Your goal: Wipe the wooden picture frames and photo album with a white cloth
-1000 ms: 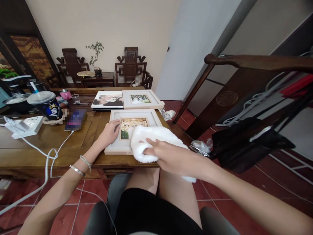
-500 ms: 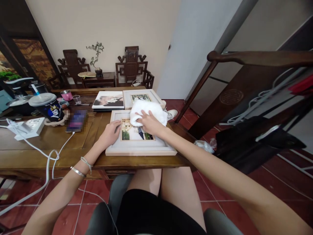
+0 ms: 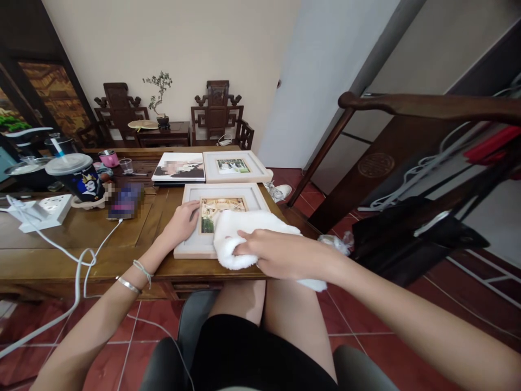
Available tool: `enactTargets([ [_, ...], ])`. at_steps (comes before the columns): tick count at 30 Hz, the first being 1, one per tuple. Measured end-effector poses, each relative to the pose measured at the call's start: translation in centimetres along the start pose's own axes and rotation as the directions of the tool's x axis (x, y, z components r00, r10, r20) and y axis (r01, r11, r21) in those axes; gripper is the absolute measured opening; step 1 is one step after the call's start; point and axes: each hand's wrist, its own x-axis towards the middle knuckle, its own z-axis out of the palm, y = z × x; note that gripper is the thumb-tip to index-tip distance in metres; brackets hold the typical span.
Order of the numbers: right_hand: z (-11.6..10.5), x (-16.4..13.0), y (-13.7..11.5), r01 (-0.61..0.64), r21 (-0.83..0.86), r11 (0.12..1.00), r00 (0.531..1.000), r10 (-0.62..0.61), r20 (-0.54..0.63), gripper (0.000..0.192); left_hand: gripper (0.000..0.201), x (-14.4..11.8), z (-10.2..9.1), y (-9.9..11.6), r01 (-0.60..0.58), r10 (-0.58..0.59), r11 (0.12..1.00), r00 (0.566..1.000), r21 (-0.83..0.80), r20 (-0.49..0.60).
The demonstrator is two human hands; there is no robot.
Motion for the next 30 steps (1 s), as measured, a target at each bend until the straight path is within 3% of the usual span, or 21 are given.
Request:
enactTargets([
  [5, 3.2, 4.2, 2.9, -0.013, -0.038, 0.999, 0.975, 0.004, -0.221, 0.063, 0.038, 0.1, 0.1, 0.0, 0.006, -0.006, 1.0, 1.0, 0.005, 0.013],
  [9, 3.5, 8.9, 7.0, -0.098, -0.118, 0.988, 0.917, 0.044, -0.396, 0.062, 0.037, 0.1, 0.2, -0.1, 0.009, -0.009, 1.0, 1.0, 0.005, 0.008],
  [11, 2.9, 10.7, 8.3, -0.15, -0.136, 0.979, 0.903, 0.08, -0.421, 0.062, 0.036, 0.1, 0.1, -0.1, 0.005, -0.005, 1.0, 1.0, -0.004, 0.006],
  [14, 2.1, 11.9, 8.6, -0.161, -0.154, 0.975, 0.923, 0.093, -0.375, 0.062, 0.036, 0.2, 0.0, 0.0, -0.002, 0.002, 1.0, 1.0, -0.015, 0.008],
  [18, 1.8, 10.2, 6.6, -0.076, -0.136, 0.988, 0.961, 0.037, -0.274, 0.064, 0.035, 0.2, 0.1, 0.1, 0.002, -0.002, 1.0, 1.0, -0.007, 0.002],
  [22, 0.5, 5.9, 3.8, 0.055, -0.048, 0.997, 0.996, -0.058, -0.071, 0.056, 0.036, 0.1, 0.1, 0.0, 0.005, -0.005, 1.0, 1.0, -0.012, 0.005],
  [25, -0.6, 2.9, 1.7, 0.103, 0.007, 0.995, 0.994, -0.103, 0.043, 0.049, 0.037, 0.1, 0.1, 0.0, -0.002, 0.002, 1.0, 1.0, -0.011, 0.006],
  [30, 0.3, 1.7, 0.1, 0.057, 0.014, 0.998, 0.998, -0.057, -0.008, 0.054, 0.038, 0.1, 0.0, 0.0, -0.004, 0.004, 1.0, 1.0, -0.002, 0.014],
])
